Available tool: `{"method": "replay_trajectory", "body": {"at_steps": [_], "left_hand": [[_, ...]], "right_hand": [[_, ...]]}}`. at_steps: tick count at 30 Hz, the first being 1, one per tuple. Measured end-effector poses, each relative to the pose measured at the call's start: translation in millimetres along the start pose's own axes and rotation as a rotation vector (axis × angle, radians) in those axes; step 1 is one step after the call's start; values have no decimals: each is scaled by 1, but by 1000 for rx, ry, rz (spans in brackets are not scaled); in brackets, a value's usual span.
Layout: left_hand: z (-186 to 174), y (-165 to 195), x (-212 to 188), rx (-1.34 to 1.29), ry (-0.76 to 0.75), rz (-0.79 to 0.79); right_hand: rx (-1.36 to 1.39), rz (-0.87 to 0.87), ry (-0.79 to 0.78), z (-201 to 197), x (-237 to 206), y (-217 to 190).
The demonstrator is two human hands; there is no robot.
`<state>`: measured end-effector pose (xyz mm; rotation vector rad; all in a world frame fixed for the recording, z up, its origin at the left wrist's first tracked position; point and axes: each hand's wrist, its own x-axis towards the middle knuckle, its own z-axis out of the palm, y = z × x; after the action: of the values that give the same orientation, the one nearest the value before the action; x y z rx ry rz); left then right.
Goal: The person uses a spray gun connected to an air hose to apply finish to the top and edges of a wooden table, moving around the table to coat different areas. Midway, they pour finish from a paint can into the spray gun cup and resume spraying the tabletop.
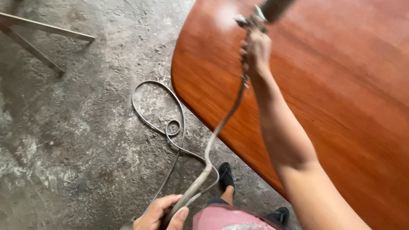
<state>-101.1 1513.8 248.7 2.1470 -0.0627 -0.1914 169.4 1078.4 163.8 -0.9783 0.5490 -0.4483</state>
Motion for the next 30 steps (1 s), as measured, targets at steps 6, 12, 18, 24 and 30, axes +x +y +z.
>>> {"method": "replay_trajectory", "body": {"at_steps": [6,12,18,24,30], "left_hand": [[35,-46,-11,-149,-129,-31],[64,14,-23,-204,-400,-148],[124,73,-72,-371,-656,-128],[215,107,-195,-369,-761,27],[335,139,-356,-105,-709,65]], "right_hand": [[-216,5,65,13,20,-3],[-302,-16,250,-137,-108,-80],[-383,-23,524,-303,-241,-150],[-391,4,695,-489,-367,-208],[-395,-60,720,-701,-496,-264]]}}
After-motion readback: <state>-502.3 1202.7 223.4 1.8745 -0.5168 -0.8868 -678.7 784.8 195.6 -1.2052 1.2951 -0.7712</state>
